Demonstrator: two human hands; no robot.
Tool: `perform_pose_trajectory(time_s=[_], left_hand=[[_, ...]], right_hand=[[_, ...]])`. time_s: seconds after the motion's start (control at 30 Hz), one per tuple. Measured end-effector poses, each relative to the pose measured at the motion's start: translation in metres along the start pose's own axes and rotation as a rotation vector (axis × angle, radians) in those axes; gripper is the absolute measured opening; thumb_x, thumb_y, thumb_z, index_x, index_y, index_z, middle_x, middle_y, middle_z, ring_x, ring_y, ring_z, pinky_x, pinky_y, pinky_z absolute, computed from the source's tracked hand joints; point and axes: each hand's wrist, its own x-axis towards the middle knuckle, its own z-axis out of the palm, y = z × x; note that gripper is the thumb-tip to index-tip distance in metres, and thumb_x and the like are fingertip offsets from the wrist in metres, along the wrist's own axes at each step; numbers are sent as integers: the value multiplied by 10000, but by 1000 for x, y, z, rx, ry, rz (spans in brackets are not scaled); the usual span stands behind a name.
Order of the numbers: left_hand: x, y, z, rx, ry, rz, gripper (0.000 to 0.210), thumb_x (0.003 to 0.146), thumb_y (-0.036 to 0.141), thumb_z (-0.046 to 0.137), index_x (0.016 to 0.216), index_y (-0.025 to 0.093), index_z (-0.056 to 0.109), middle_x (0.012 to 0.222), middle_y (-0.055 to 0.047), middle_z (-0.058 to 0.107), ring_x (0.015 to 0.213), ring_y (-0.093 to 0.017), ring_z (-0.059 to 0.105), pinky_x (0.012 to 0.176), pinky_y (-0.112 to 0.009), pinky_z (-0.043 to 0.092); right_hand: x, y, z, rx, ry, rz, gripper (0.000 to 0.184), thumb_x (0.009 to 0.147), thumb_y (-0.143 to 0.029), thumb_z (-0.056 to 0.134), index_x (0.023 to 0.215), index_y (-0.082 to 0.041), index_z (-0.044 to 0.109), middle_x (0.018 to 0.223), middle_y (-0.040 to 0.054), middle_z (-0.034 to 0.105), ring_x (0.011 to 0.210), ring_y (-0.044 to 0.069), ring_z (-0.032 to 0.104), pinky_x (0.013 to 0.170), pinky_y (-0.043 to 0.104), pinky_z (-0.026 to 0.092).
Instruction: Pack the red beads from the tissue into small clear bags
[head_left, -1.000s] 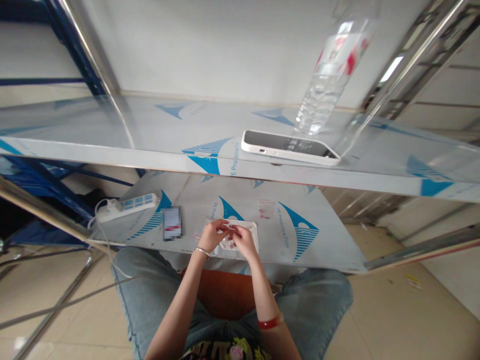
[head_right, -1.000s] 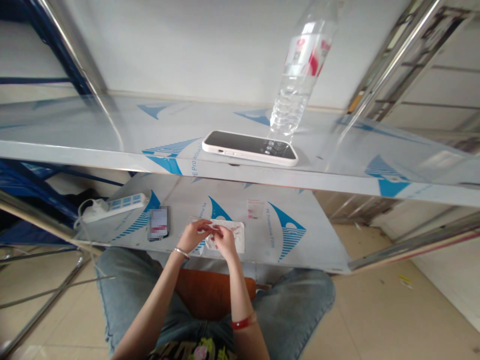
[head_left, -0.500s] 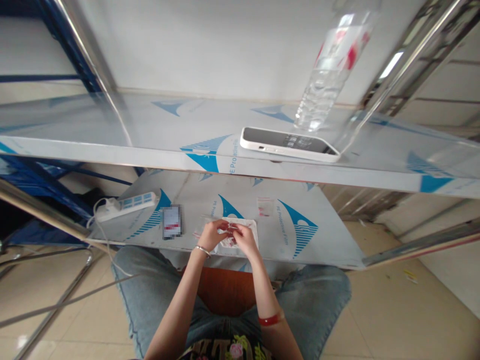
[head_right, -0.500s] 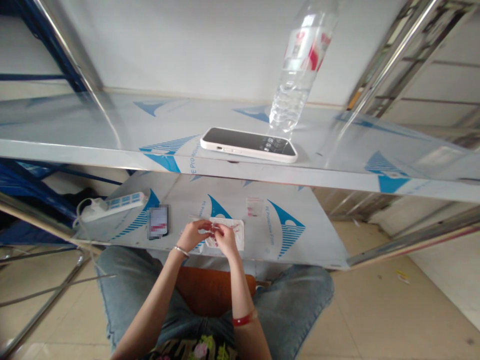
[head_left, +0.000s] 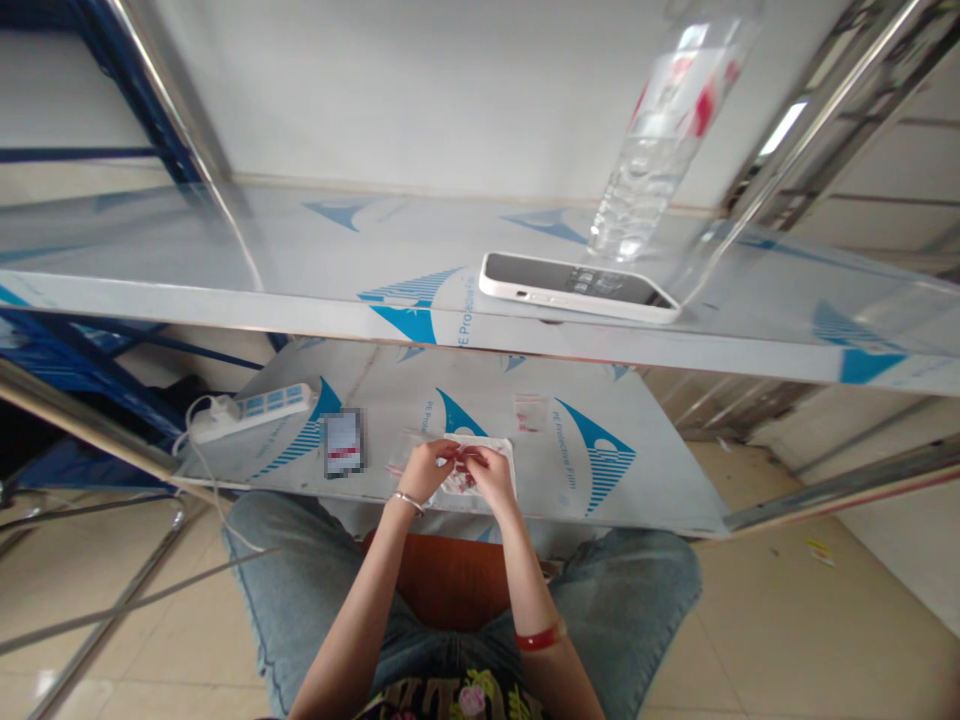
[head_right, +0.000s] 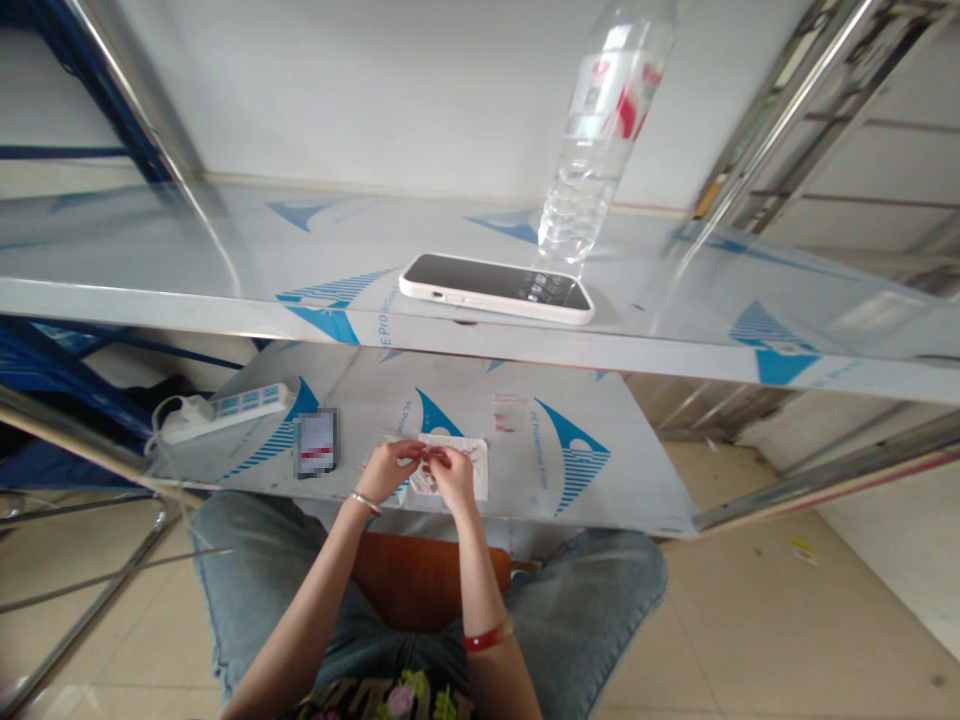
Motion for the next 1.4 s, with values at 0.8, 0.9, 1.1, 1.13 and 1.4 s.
perform_pose_trajectory(time_s=[0.8, 0.9, 1.1, 1.13, 1.4], left_hand=[[-3, 7, -5, 379, -20, -40, 82, 766, 195, 550, 732, 178, 623, 725, -21, 681, 679, -134, 620, 659, -220, 429], [-4, 10, -4, 431, -29, -57, 100, 776, 240, 553, 724, 181, 613, 708, -17, 675, 674, -139, 619, 684, -238, 421], [-6, 18, -4, 498, -109, -87, 120, 800, 251, 522, 772, 195, 624, 762, -22, 695, 752, -170, 643, 770, -284, 401], [-6, 19, -4, 511, -119, -92, 125, 804, 245, 514, 778, 195, 626, 768, -26, 697, 765, -175, 645, 779, -288, 398], [-5, 19, -3, 581, -163, -60, 171, 843, 180, 432, 831, 190, 603, 837, -48, 695, 817, -185, 638, 749, -281, 381]], right_hand=[[0, 5, 12, -134, 147, -118, 234, 693, -327, 547, 795, -141, 646, 704, 60, 683, 605, 181, 638, 530, 254, 493], [0, 5, 12, -153, 162, -136, 220, 690, -299, 552, 801, -141, 658, 724, 63, 689, 649, 190, 647, 599, 277, 511], [1, 8, 13, -149, 158, -152, 189, 685, -275, 573, 797, -155, 666, 776, 65, 700, 736, 205, 663, 703, 306, 526], [1, 8, 13, -147, 156, -153, 188, 686, -278, 578, 800, -156, 665, 781, 64, 701, 741, 205, 664, 707, 306, 527], [-4, -2, 10, -446, 81, -218, 214, 805, -310, 513, 819, -188, 689, 783, 47, 701, 750, 185, 656, 696, 266, 491]])
